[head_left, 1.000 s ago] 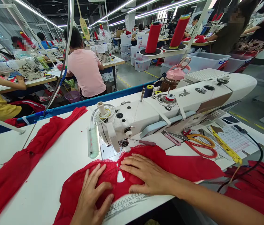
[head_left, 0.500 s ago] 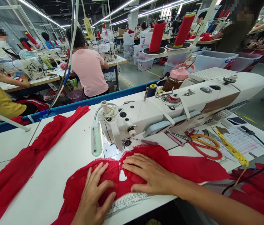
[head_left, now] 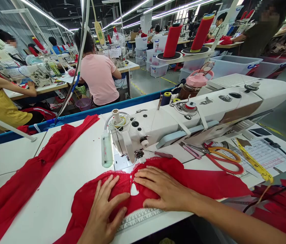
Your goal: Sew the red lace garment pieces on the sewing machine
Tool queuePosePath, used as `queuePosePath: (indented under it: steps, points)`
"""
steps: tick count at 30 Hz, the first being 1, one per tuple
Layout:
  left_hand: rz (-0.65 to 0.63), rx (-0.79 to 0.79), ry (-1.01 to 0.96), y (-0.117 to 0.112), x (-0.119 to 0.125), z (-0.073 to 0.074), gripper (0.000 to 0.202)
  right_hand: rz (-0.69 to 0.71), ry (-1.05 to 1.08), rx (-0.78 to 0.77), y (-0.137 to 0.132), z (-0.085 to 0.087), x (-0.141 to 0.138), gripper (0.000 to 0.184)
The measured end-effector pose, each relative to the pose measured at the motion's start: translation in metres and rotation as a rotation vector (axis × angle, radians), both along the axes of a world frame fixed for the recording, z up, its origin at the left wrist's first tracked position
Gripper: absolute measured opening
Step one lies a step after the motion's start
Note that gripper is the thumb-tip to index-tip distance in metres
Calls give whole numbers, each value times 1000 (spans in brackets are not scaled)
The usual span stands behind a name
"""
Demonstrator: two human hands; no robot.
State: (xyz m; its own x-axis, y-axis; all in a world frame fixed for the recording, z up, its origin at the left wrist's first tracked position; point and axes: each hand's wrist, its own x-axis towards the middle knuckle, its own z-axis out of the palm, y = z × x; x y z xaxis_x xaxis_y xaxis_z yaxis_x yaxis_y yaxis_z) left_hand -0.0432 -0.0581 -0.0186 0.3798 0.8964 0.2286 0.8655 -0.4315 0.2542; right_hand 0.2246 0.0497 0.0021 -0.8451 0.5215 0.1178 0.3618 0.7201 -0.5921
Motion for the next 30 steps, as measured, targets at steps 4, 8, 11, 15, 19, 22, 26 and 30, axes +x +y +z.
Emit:
queuePosePath:
  steps: [4,8,11,15,19,22,26,30]
  points:
    - [-20,1,29,1,0,0,47,2,6,3,0,1,0,65]
    - [-22,-10,36,1,0,1,48,5,6,-5,0,2,1,65]
    - [-8,-7,16,1,1,2,46,5,11,-10,0,2,1,64]
    - [33,4,-35,0,3,3,40,6,12,-10,0,1,0,65]
    - [36,-10,-28,0,2,1,34,3,8,-5,0,0,-1,65]
    - [30,-10,-25,-1,1,0,32,3,5,-4,-1,0,0,65]
    - [35,-8,-36,-1,2,0,33,1,7,-7,-1,0,0,66]
    - [38,-11,-43,-2,2,1,33,-1,15,-7,0,0,0,66]
